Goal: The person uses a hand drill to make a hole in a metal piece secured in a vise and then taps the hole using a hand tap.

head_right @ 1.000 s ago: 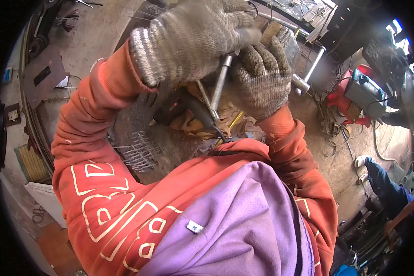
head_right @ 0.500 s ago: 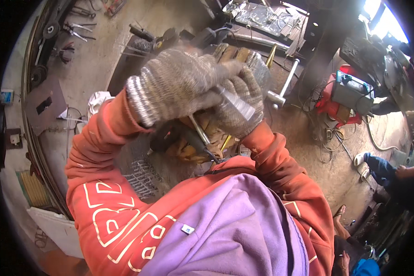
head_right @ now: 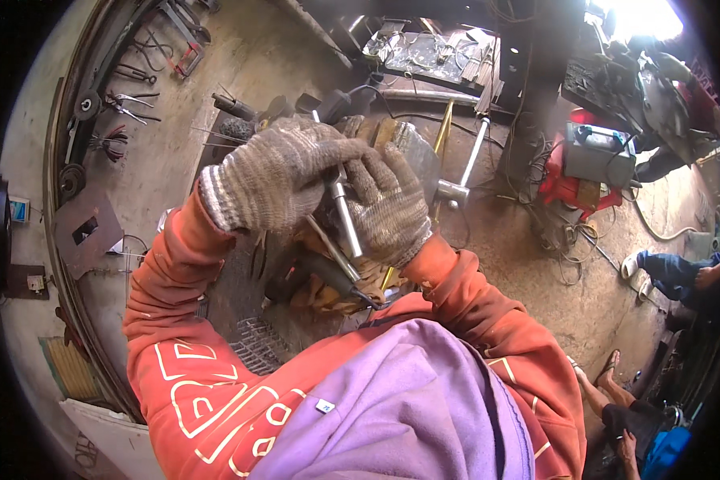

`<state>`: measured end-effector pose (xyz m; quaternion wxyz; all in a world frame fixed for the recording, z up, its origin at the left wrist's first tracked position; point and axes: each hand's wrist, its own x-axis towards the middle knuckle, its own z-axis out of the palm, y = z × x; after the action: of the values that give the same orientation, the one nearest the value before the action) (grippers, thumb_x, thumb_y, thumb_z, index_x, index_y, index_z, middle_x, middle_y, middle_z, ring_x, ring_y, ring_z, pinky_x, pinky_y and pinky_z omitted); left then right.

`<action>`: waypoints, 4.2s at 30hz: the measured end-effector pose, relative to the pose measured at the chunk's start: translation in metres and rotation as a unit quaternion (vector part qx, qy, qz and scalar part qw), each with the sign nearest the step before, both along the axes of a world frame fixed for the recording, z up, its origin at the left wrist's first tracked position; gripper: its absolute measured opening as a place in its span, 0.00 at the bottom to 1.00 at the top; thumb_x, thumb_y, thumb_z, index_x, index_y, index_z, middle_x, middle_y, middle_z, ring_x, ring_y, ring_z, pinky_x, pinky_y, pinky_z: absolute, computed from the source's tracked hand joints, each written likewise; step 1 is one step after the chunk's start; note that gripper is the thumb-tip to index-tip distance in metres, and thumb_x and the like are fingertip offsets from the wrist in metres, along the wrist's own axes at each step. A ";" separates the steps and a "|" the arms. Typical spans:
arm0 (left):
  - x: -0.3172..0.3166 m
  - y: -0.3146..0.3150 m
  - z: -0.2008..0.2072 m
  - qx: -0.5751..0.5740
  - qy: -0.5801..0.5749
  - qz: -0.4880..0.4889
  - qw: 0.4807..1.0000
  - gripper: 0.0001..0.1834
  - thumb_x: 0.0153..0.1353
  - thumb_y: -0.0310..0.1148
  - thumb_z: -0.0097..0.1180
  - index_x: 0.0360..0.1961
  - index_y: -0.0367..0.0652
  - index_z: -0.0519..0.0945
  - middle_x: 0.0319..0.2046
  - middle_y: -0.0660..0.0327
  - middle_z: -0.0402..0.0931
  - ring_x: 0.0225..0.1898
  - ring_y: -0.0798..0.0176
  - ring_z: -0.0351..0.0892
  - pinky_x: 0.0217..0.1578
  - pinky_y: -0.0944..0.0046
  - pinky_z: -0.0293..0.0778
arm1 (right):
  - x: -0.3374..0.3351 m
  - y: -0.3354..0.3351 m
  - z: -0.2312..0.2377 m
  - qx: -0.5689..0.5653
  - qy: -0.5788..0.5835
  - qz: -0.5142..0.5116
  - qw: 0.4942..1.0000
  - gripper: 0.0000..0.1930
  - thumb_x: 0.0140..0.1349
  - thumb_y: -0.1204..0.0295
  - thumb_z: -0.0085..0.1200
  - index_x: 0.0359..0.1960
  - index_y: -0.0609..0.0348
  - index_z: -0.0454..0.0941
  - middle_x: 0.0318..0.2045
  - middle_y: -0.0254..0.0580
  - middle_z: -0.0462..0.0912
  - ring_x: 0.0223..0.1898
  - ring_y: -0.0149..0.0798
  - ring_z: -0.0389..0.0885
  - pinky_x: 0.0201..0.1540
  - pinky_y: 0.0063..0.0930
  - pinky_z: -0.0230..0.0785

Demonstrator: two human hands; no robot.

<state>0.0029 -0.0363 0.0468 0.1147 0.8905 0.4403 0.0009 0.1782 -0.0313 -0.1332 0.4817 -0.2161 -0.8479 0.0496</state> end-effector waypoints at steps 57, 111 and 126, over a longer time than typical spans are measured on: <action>0.053 -0.055 -0.018 0.167 -0.092 -0.010 0.982 0.14 0.53 0.36 0.69 0.39 0.42 0.82 0.43 0.51 0.76 0.50 0.39 0.75 0.56 0.41 0.70 | -0.021 0.087 0.056 -0.246 -0.162 0.167 0.941 0.13 0.50 0.62 0.68 0.38 0.47 0.93 0.37 0.49 0.92 0.42 0.56 0.91 0.46 0.48 0.81; 0.055 -0.032 -0.024 0.046 -0.049 0.298 0.952 0.19 0.49 0.23 0.66 0.46 0.41 0.85 0.34 0.52 0.83 0.36 0.44 0.84 0.38 0.50 0.78 | 0.027 0.198 0.030 -0.542 0.140 0.459 0.689 0.28 0.63 0.69 0.75 0.65 0.61 0.82 0.46 0.38 0.90 0.48 0.30 0.85 0.55 0.29 0.77; 0.050 -0.019 -0.018 -0.027 -0.105 0.486 0.867 0.22 0.66 0.35 0.61 0.60 0.43 0.82 0.42 0.49 0.87 0.41 0.43 0.89 0.38 0.45 0.83 | 0.033 0.098 -0.004 -0.182 0.150 0.271 0.933 0.45 0.45 0.55 0.85 0.65 0.58 0.76 0.65 0.68 0.77 0.63 0.70 0.80 0.63 0.58 0.77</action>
<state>0.0525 -0.0552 0.0286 0.1690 0.5553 0.8024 0.1387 0.2113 0.0665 -0.1369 0.5239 -0.0524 -0.7687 0.3632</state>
